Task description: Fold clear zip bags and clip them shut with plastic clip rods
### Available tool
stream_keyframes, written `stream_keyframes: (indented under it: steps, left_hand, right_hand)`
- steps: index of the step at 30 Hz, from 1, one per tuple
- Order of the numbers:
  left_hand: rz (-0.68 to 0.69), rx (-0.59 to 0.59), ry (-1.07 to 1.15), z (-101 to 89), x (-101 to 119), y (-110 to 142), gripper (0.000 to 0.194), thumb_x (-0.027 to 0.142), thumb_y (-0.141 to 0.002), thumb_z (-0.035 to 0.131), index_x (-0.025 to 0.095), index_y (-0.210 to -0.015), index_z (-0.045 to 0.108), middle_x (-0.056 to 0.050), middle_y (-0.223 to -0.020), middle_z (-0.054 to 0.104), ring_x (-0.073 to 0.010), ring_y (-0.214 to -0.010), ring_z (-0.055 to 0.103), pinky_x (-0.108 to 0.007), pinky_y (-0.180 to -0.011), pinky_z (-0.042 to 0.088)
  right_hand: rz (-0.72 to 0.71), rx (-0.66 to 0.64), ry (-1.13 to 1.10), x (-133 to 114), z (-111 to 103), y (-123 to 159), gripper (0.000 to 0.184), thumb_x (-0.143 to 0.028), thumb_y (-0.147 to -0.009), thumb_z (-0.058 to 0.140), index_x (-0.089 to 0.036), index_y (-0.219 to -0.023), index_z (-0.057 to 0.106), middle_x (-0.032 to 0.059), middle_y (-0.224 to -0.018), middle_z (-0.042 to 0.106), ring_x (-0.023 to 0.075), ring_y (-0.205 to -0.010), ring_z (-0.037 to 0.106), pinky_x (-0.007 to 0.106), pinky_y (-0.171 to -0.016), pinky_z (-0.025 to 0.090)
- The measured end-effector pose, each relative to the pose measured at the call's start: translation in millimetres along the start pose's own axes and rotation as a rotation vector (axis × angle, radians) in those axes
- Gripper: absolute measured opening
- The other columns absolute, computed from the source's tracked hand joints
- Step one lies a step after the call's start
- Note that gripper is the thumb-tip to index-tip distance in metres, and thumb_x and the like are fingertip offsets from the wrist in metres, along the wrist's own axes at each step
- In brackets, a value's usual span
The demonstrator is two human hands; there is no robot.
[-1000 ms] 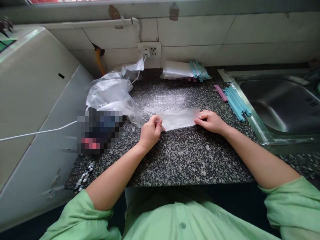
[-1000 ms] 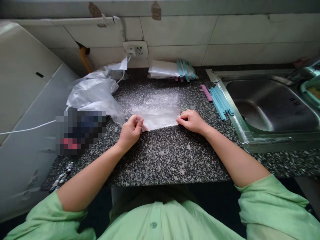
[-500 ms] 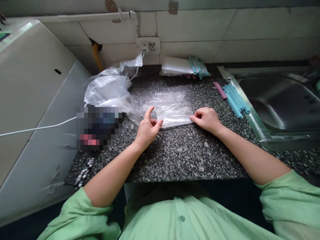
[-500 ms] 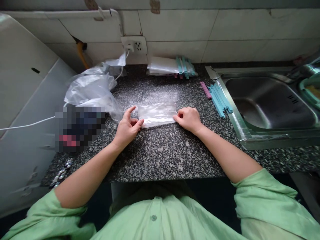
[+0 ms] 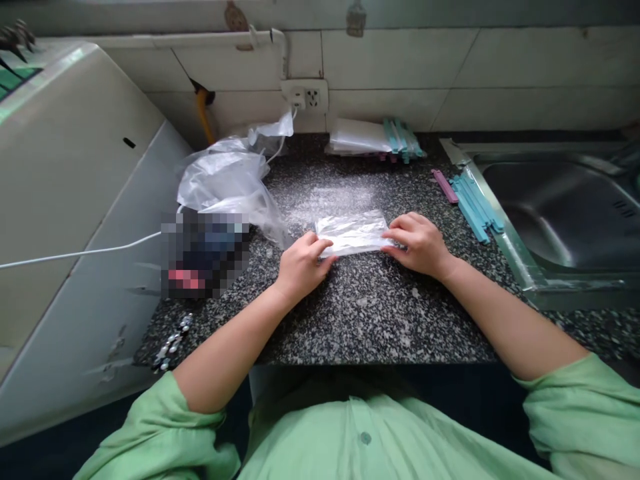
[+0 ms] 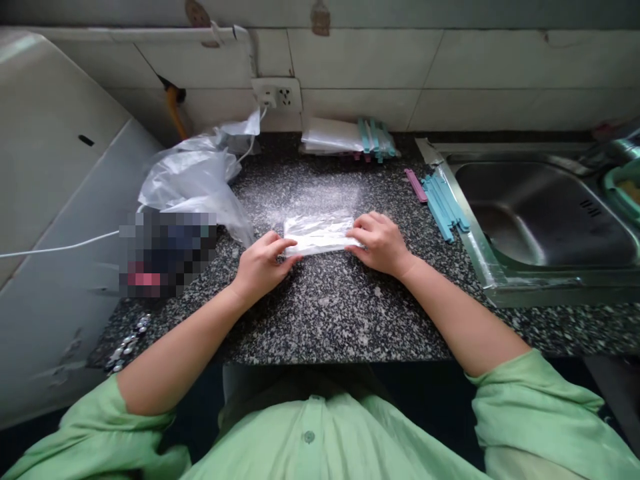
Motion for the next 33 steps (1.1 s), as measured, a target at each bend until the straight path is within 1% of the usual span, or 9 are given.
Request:
stream_keyframes:
  steps: [3,10,13,16,18,22,25,30,33]
  left_hand:
    - [0.044,-0.045,-0.114,4.0,0.8,2.1,0.016,0.032,-0.076,0.061,0.019,-0.082,0.067,-0.005,-0.077,0.059,-0.0179,-0.07,0.056,-0.025,-0.056,0.041]
    - [0.14,-0.074,-0.195,4.2,3.0,1.8,0.019,0.024,-0.081,0.05,0.017,-0.07,0.065,-0.007,-0.076,0.059,-0.0181,-0.07,0.055,-0.027,-0.057,0.042]
    - [0.178,-0.005,-0.144,0.0,8.5,0.5,0.021,0.022,-0.082,0.047,0.017,-0.068,0.063,-0.007,-0.075,0.058,-0.0167,-0.069,0.053,-0.027,-0.059,0.042]
    - [0.241,0.083,-0.033,-4.7,16.3,0.1,0.02,0.022,-0.082,0.047,0.017,-0.07,0.062,-0.006,-0.075,0.056,-0.0154,-0.069,0.052,-0.026,-0.061,0.043]
    - [0.293,0.116,0.031,-7.3,20.8,0.8,0.018,0.021,-0.082,0.047,0.017,-0.072,0.061,-0.005,-0.075,0.056,-0.0148,-0.069,0.051,-0.026,-0.062,0.043]
    - [0.368,0.173,0.103,-11.0,23.0,2.1,0.013,0.028,-0.08,0.054,0.017,-0.082,0.061,-0.006,-0.081,0.057,-0.0164,-0.074,0.052,-0.029,-0.066,0.046]
    - [0.359,0.194,0.158,-12.9,20.1,1.4,0.017,0.032,-0.079,0.057,0.018,-0.088,0.06,-0.006,-0.082,0.057,-0.0171,-0.076,0.052,-0.031,-0.067,0.046]
    - [0.287,0.197,0.34,-18.0,17.1,-0.3,0.006,0.02,-0.08,0.054,0.019,-0.078,0.059,-0.002,-0.076,0.054,-0.0131,-0.071,0.052,-0.027,-0.063,0.046]
    - [0.216,0.211,0.478,-21.9,15.8,-0.8,0.003,0.02,-0.079,0.057,0.019,-0.078,0.06,-0.001,-0.077,0.052,-0.0125,-0.071,0.052,-0.027,-0.064,0.047]
  right_hand:
    - [-0.12,-0.086,0.053,-6.4,3.4,0.4,0.02,-0.035,-0.083,0.054,-0.021,-0.079,0.068,0.0067,-0.082,0.063,0.0201,-0.077,0.048,0.034,-0.069,0.037]
    - [-0.141,-0.109,0.112,-8.0,7.5,-0.3,0.028,-0.026,-0.088,0.045,-0.021,-0.072,0.067,0.0064,-0.074,0.062,0.0189,-0.073,0.045,0.033,-0.068,0.038]
    - [-0.118,-0.049,0.108,-14.7,3.0,-0.6,0.022,-0.031,-0.086,0.047,-0.021,-0.085,0.067,0.0069,-0.082,0.063,0.0202,-0.077,0.047,0.034,-0.071,0.039]
    - [-0.116,0.0,0.095,-30.2,-0.2,-0.4,0.028,-0.041,-0.084,0.05,-0.023,-0.101,0.063,0.0073,-0.095,0.061,0.0226,-0.086,0.048,0.037,-0.078,0.038]
    - [-0.12,0.007,0.101,-40.2,-0.3,-0.2,0.024,-0.039,-0.086,0.048,-0.025,-0.098,0.063,0.0058,-0.094,0.061,0.0219,-0.086,0.048,0.037,-0.078,0.036]
    - [-0.112,0.036,0.083,-47.2,-1.2,-0.2,0.021,-0.026,-0.087,0.046,-0.025,-0.079,0.064,0.0034,-0.081,0.062,0.0189,-0.079,0.047,0.034,-0.075,0.034]
    - [-0.087,0.05,0.021,-44.8,-4.4,-0.1,0.019,-0.026,-0.086,0.048,-0.024,-0.078,0.064,0.0039,-0.08,0.063,0.0192,-0.079,0.048,0.035,-0.075,0.034]
    - [0.001,0.075,-0.039,-34.0,-12.2,1.4,0.016,-0.032,-0.083,0.052,-0.025,-0.086,0.065,0.0049,-0.083,0.063,0.0212,-0.083,0.05,0.037,-0.076,0.035]
    - [0.034,0.078,-0.042,-23.3,-16.9,2.4,0.015,-0.032,-0.083,0.053,-0.024,-0.078,0.066,0.0046,-0.077,0.064,0.0209,-0.077,0.052,0.037,-0.074,0.036]
Point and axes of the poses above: each hand's wrist, its own y-axis away from the middle knuckle, its own z-axis out of the palm, x = y × z, the point moved 2 cm from there along -y, towards the middle knuckle
